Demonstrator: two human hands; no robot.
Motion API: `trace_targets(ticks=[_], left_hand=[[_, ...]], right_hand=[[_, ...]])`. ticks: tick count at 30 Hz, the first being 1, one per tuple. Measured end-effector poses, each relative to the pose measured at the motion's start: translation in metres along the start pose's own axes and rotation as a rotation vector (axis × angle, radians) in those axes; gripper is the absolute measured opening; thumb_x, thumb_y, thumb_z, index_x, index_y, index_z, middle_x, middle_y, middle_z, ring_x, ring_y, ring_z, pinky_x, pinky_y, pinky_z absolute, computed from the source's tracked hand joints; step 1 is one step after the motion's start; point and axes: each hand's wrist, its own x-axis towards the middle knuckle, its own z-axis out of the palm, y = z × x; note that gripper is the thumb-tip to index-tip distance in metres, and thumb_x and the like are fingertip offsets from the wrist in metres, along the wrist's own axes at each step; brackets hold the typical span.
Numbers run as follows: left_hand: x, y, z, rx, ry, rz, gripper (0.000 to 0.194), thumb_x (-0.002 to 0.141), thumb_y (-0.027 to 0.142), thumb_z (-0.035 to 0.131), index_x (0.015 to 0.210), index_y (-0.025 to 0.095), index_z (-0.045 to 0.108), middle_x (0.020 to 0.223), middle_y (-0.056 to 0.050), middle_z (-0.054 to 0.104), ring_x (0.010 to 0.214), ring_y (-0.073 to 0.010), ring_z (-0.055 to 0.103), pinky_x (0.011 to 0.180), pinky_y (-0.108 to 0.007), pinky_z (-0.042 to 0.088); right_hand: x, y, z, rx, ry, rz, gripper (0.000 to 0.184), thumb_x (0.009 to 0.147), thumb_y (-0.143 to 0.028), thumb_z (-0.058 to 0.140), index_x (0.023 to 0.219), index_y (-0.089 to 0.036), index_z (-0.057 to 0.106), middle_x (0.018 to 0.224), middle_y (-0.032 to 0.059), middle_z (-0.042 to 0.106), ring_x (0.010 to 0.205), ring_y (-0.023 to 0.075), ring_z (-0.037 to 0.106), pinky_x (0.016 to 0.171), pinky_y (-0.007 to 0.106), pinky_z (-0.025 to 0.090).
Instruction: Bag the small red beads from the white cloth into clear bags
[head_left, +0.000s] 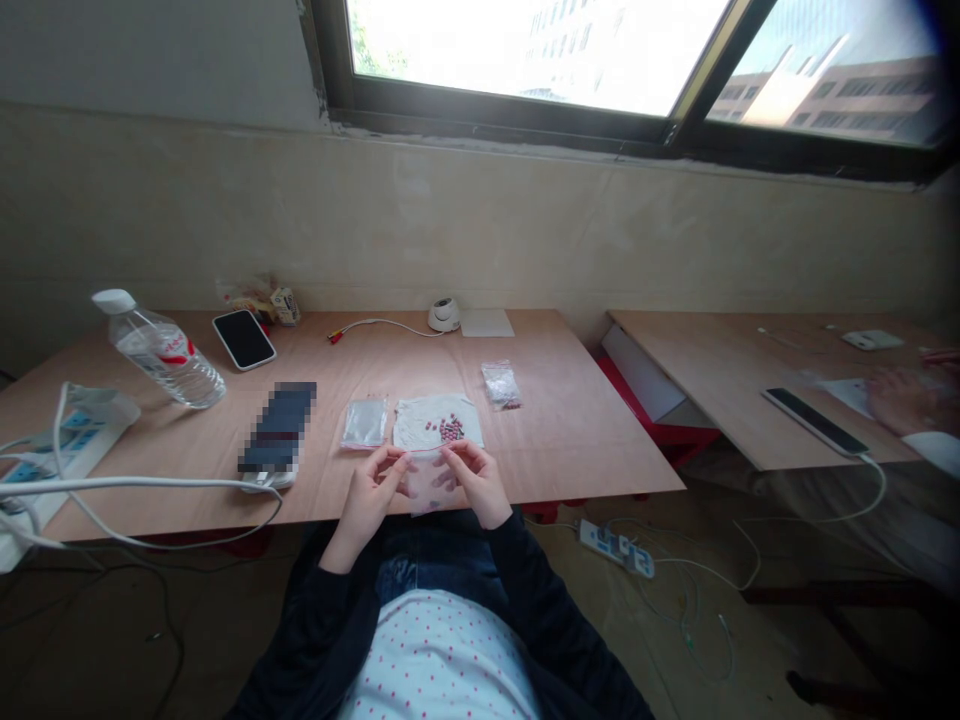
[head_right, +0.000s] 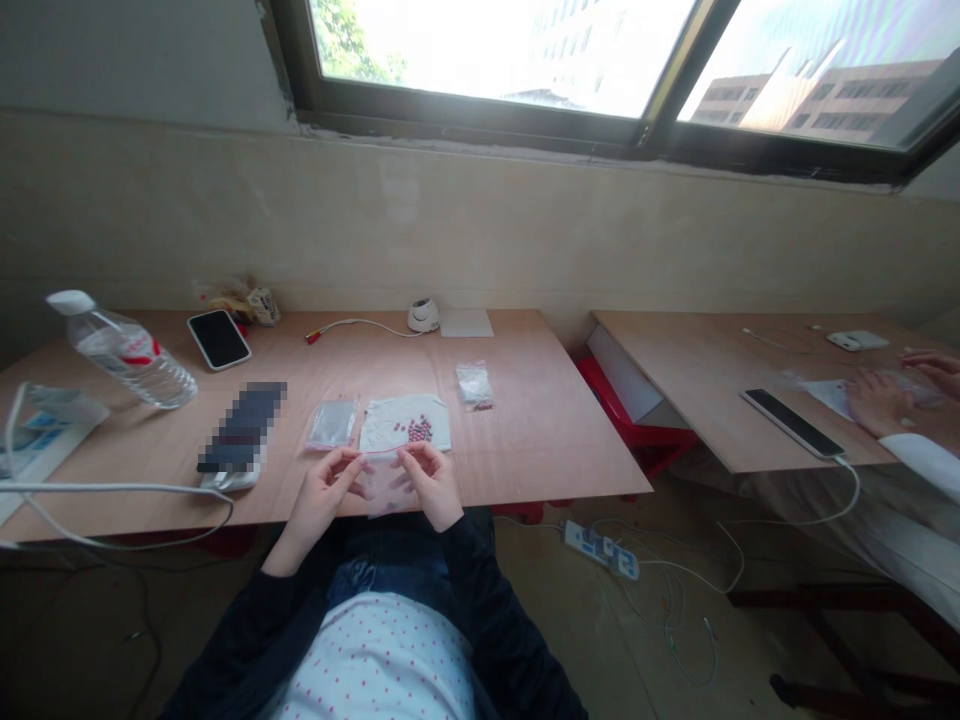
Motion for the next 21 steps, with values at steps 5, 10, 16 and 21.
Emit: trace_targets(ticks=[5, 10, 16, 21], left_hand=[[-0.0015, -0.0012, -0.0001, 0.036, 0.029, 0.033, 0.019, 0.079, 0.034, 0.055, 0.082, 0.016, 0.057, 0.076, 0.001, 0.058, 0.061, -0.0115, 0.060, 0.061, -0.022, 0.050], [-0.0019, 0.0016, 0.0002, 0.079, 0.036, 0.086, 0.017, 0.080, 0.031, 0.055, 0.080, 0.015, 0.059, 0.073, 0.000, 0.060, 0.068, -0.0132, 0.060, 0.066, -0.022, 0.047], [-0.0024, 0.0047, -0.0002, 0.093, 0.028, 0.098, 0.017, 0.081, 0.031, 0.054, 0.082, 0.015, 0.060, 0.076, -0.001, 0.062, 0.071, -0.0140, 0.060, 0.066, -0.022, 0.046], [-0.0027, 0.0019, -0.0004, 0.078, 0.033, 0.060, 0.020, 0.079, 0.032, 0.056, 0.086, 0.015, 0.060, 0.083, -0.003, 0.064, 0.077, -0.0155, 0.061, 0.071, -0.024, 0.047]], right_hand=[[0.0007, 0.0022, -0.0012, 0.004, 0.011, -0.058, 0.026, 0.072, -0.041, 0.063, 0.077, -0.016, 0.058, 0.073, 0.0020, 0.064, 0.054, 0.0105, 0.058, 0.043, 0.018, 0.039], [-0.0006, 0.0005, 0.0000, 0.004, 0.041, -0.100, 0.023, 0.073, -0.038, 0.063, 0.076, -0.016, 0.060, 0.072, 0.0025, 0.064, 0.057, 0.0115, 0.059, 0.050, 0.021, 0.041], [-0.0006, -0.0012, -0.0005, 0.001, 0.043, -0.117, 0.021, 0.072, -0.036, 0.065, 0.075, -0.015, 0.062, 0.072, 0.0034, 0.065, 0.058, 0.0115, 0.058, 0.051, 0.021, 0.041], [-0.0016, -0.0031, -0.0010, -0.004, 0.026, -0.086, 0.021, 0.069, -0.036, 0.067, 0.076, -0.016, 0.064, 0.072, 0.0033, 0.065, 0.056, 0.0118, 0.058, 0.050, 0.022, 0.042]])
